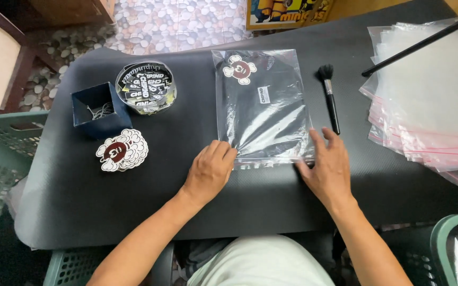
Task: The person places a black cap into a clear plastic bag, seals it, and sets it aside. They then retrieve another cap from a basket, attach a small chain to a sticker on it, and place the sticker on the cap.
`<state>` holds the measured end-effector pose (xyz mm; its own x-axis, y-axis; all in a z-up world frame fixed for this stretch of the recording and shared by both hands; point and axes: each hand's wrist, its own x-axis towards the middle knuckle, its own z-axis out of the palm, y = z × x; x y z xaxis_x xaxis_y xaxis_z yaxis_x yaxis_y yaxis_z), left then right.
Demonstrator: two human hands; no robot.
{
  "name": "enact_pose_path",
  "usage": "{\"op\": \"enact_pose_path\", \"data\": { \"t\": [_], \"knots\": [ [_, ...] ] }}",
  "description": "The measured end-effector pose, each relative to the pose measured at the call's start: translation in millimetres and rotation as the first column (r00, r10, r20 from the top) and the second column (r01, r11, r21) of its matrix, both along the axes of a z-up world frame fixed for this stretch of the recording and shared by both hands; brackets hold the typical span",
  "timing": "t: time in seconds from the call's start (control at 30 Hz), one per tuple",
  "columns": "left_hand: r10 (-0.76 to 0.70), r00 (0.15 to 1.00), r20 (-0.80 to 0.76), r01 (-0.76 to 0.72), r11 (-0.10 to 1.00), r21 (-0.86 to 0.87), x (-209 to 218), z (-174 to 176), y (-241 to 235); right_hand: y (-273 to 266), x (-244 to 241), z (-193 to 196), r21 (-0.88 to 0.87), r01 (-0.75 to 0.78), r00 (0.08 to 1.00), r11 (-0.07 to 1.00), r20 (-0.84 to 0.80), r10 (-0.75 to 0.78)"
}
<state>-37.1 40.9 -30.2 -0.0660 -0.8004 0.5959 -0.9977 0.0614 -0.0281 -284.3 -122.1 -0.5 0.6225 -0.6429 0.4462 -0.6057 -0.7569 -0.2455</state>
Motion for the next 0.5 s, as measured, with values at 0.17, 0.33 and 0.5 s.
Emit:
{"op": "enact_pose_path", "data": {
  "t": [0.17, 0.33, 0.5],
  "knots": [
    [-0.025, 1.000, -0.005, 0.025, 1.000, -0.001, -10, 13, 2, -1, -12, 2, 0.170, 0.061, 0.996, 0.984, 0.048, -0.070],
    [-0.068, 0.994, -0.083, 0.068, 0.998, 0.001, -26, 8, 22, 8, -25, 26, 0.434, 0.049, 0.958, 0.900, 0.234, -0.165],
    [-0.188, 0.982, 0.007, 0.184, 0.970, 0.157, -42, -1, 38, 3, -50, 34, 0.798, -0.041, 0.974, 0.602, 0.165, -0.153]
  ]
}}
